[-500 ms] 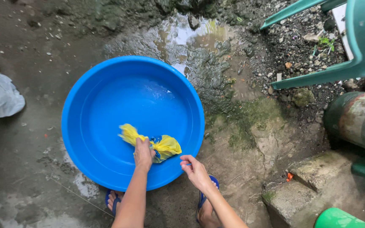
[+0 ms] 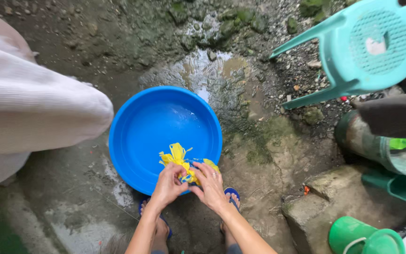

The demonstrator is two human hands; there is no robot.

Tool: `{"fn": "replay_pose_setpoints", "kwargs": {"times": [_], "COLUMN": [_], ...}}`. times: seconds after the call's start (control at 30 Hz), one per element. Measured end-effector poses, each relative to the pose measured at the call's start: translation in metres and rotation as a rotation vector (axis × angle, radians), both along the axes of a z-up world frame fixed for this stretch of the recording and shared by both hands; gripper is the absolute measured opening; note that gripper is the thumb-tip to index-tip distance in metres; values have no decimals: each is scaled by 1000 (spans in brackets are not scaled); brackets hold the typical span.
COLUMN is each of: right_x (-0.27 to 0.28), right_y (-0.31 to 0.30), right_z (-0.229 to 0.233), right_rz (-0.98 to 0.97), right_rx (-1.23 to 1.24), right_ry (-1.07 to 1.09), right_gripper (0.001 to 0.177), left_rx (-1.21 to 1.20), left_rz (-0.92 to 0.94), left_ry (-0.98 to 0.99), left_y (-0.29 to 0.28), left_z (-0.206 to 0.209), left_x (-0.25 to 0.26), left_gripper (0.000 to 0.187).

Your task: The person washes clothing items in a blue basin, moves a mop into the basin to rinse it, and handles various plastic bags and clothes in an outdoor laundry area.

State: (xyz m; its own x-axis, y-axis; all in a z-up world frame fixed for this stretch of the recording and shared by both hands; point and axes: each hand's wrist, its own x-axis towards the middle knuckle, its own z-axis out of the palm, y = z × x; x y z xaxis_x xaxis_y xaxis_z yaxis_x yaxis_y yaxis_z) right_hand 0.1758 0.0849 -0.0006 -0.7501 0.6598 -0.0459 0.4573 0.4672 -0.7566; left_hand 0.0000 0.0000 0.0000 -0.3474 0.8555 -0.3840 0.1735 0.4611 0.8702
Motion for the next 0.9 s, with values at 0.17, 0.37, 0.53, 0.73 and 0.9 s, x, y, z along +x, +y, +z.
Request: {"fn": "replay_pose_setpoints", "kwargs": {"times": [0.17, 0.37, 0.53, 0.73, 0.9], "right_x": [-1, 8, 11, 20, 30], "right_y": [14, 25, 31, 24, 28], "right_z": [54, 128, 186, 237, 261], "right_rz": [-79, -140, -95, -142, -167], "right_rx": [-75, -131, 33, 250, 159], "right_ry": [-219, -4, -68, 3, 29], "right_gripper": [28, 24, 26, 24, 16], "left_rx": [199, 365, 369, 419, 396], "left_rz": [324, 281, 189, 70, 114], "left_ry": [-169, 222, 235, 491, 228], "left_y": [23, 27, 32, 30, 35], "left_z": [102, 192, 253, 283, 281], "left_x": [12, 36, 40, 49, 48], "left_gripper": [46, 47, 51, 48, 44]}}
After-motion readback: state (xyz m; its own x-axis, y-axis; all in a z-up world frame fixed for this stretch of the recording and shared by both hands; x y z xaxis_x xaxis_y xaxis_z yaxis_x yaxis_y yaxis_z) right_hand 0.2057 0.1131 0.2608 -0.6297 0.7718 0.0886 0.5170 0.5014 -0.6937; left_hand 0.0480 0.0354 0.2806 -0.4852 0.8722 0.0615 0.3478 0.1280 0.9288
